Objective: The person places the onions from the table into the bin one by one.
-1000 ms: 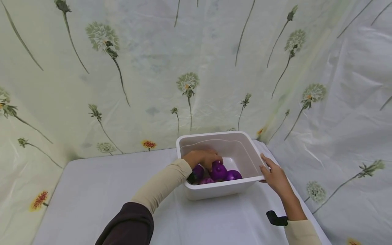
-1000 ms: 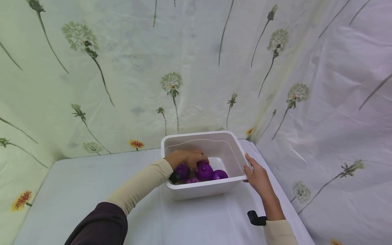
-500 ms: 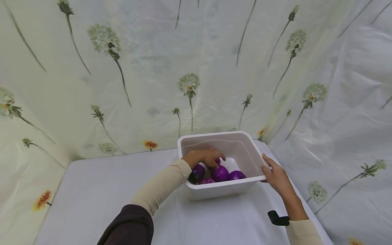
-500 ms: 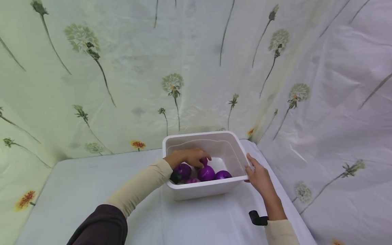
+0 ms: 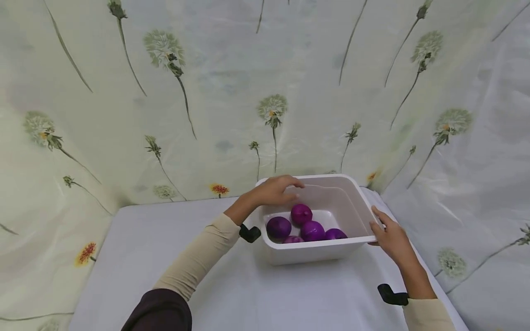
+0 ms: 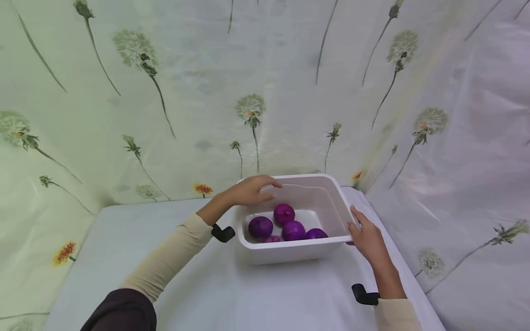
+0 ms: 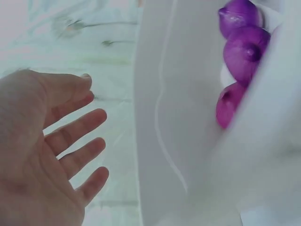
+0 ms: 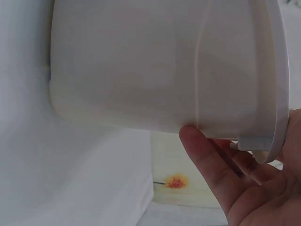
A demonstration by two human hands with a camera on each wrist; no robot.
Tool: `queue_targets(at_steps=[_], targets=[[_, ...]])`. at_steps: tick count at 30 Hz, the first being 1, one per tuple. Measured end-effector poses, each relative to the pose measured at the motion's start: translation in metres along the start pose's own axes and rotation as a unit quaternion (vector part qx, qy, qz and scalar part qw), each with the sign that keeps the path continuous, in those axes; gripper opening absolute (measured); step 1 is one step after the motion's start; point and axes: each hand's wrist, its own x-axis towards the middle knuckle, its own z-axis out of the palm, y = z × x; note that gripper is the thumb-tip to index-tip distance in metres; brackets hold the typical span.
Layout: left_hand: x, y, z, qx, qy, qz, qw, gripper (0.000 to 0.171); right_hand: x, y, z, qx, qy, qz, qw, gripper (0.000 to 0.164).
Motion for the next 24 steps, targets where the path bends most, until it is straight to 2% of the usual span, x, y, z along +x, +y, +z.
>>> queue_targets(at_steps=[3,8,14,17,19,21,24], targets=[[-0.022,-0.005,-0.007,-0.017,0.04,-0.023,0.9988,0.036,0.003,0.002,-0.001,0.002,-0.001,-0.005,1.0,0.06],[-0.063,-0.013,-0.01,-0.039,0.076,-0.065,0.9942,0.039,0.009,0.005,-0.003,-0.006,-0.001,-0.007,1.0,0.06],[-0.109,-0.021,-0.002,-0.018,0.117,-0.122,0.9854,0.042,0.014,0.012,-0.007,-0.038,0.008,-0.009,0.999,0.061],[-0.128,-0.019,0.003,0.003,0.131,-0.151,0.9798,0.043,0.012,0.017,-0.014,-0.063,0.04,-0.041,0.996,0.062],[-0.139,-0.016,0.008,0.024,0.143,-0.165,0.9756,0.044,0.009,0.018,-0.018,-0.077,0.077,-0.064,0.992,0.062],[-0.149,-0.014,0.012,0.045,0.157,-0.173,0.9714,0.045,0.002,0.016,-0.019,-0.08,0.114,-0.069,0.988,0.063],[-0.162,-0.012,0.017,0.081,0.181,-0.169,0.9655,0.046,-0.012,0.008,-0.014,-0.09,0.201,-0.069,0.973,0.06]])
